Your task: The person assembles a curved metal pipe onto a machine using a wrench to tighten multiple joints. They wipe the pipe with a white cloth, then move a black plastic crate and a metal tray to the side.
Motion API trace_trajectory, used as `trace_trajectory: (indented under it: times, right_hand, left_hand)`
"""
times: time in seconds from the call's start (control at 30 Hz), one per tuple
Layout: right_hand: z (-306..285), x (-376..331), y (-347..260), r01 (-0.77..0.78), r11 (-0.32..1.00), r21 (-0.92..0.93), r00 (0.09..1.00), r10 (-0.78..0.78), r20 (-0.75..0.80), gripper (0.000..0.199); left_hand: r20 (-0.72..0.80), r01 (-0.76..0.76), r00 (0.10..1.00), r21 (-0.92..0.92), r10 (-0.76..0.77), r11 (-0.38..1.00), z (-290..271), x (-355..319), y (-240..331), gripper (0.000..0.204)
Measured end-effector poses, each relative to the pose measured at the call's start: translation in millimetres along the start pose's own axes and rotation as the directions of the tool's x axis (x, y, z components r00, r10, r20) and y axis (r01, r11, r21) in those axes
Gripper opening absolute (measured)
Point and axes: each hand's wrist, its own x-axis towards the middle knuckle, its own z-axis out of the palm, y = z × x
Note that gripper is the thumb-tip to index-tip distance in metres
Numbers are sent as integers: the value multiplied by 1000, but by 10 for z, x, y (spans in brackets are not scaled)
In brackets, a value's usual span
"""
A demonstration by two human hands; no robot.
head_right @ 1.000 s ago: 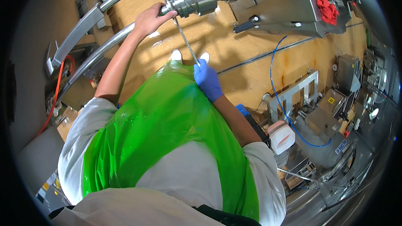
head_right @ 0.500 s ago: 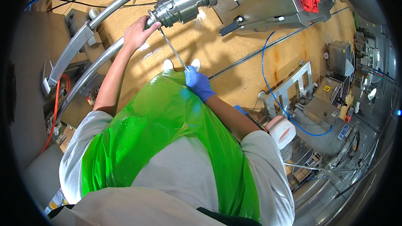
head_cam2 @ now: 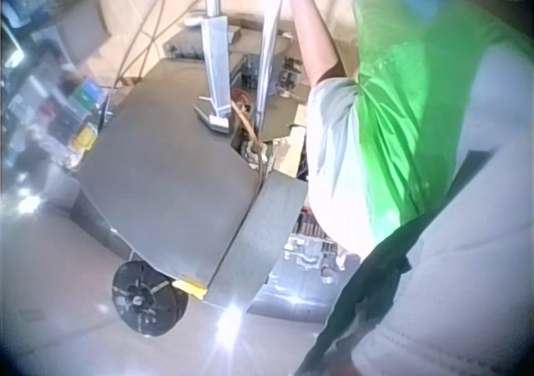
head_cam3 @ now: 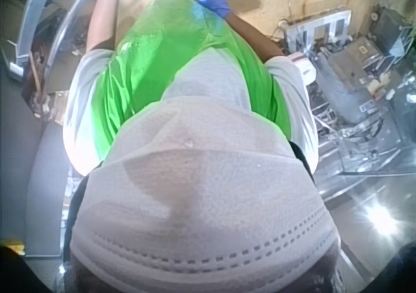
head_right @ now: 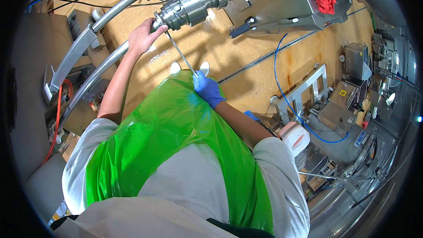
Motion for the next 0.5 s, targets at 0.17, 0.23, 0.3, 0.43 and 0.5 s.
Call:
trace_trajectory:
  times: [0.17, 0.23, 0.3, 0.43, 0.5]
  right_hand:
    - [47, -7, 36, 5, 999, 36, 998, -3, -62, 17]
    - [68, 33, 78, 58, 998, 1, 994, -57, -91, 18]
    - [38, 164, 114, 30, 1000, -2, 999, -30, -42, 20]
    - [-385, 197, -58, -91, 994, -57, 958, 103, 267, 28]
    - [-770, -23, -35, -58, 994, 92, 984, 42, 171, 33]
  left_hand:
    - [27, 5, 1000, 17, -5, 1000, 8, 62, 55, 78]
    - [-4, -17, 1000, 26, 17, 1000, 9, 128, 62, 79]
    - [-39, -44, 998, -2, 44, 999, 38, 197, 30, 81]
    - [0, -49, 999, -122, 49, 991, -17, 41, -136, 86]
    - [-130, -139, 984, -130, 123, 982, -169, -162, 46, 86]
